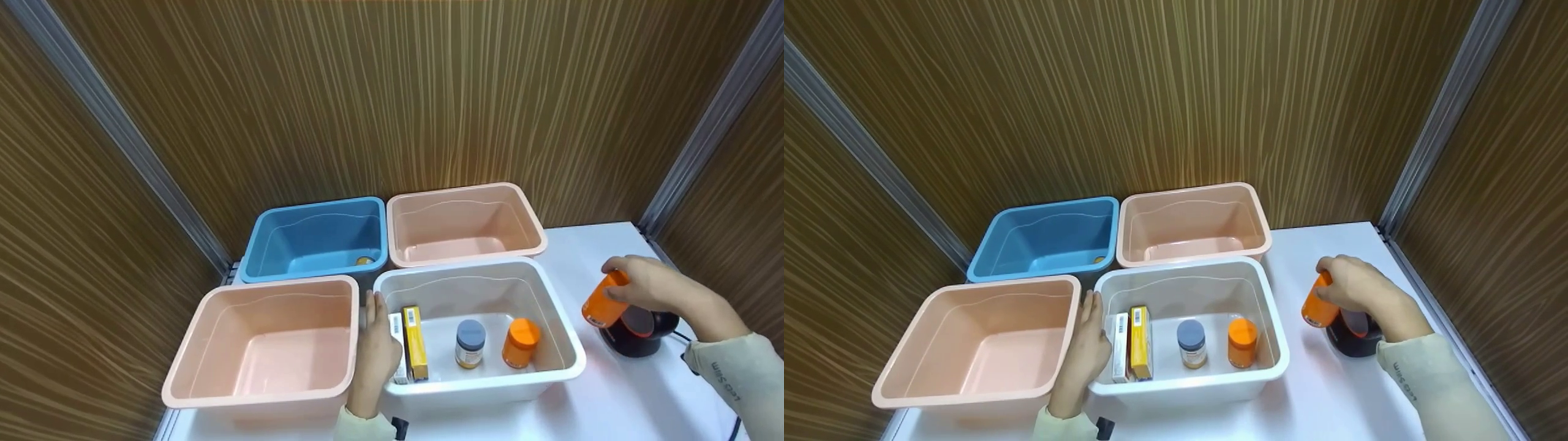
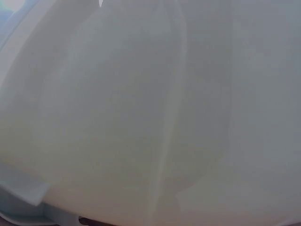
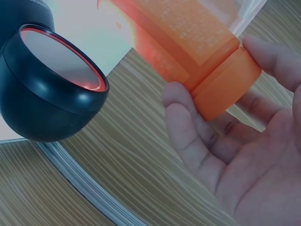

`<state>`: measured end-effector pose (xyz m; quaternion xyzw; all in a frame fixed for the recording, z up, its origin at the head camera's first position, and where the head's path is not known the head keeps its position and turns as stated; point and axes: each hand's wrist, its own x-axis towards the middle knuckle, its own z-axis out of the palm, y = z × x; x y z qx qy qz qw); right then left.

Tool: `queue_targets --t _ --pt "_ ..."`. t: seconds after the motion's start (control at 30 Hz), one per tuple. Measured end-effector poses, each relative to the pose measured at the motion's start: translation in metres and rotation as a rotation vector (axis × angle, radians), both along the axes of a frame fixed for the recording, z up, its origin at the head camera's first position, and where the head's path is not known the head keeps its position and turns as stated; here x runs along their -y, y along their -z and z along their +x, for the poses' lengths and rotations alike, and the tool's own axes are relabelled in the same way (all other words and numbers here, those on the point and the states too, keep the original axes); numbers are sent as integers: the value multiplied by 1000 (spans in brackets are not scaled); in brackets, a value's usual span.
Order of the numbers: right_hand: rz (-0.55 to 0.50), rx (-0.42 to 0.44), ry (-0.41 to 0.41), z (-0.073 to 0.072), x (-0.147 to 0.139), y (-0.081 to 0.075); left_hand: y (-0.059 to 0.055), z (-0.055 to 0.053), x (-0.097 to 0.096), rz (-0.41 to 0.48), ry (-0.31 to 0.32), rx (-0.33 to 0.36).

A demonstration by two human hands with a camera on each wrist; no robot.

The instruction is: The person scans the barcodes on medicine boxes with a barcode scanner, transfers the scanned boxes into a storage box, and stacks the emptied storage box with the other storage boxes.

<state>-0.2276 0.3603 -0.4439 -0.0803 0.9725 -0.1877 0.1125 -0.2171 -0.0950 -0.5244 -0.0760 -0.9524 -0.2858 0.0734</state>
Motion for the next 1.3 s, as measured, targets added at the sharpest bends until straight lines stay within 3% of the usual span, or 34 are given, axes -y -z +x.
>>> queue_targets --t 0.23,0.33,0.5,0.7,0.87,1.07,1.3 --pt "-8 -6 3 -2 5 -5 -1 0 1 -7 2 28" --pt "22 -55 -21 -4 8 -11 -1 0 1 8 -5 50" --pt "62 -174 -38 -11 18 -34 -1 -2 -1 24 -21 62" --pt "29 -234 -10 -20 39 -66 -2 -3 -2 11 -31 78" --pt "13 -273 -32 -33 63 -83 -2 -1 -4 28 -36 100" --pt "-41 -272 -51 -51 89 -90 -1 2 -12 59 -45 105" --pt "-77 -293 -108 -75 114 -88 0 3 -24 61 -37 153"
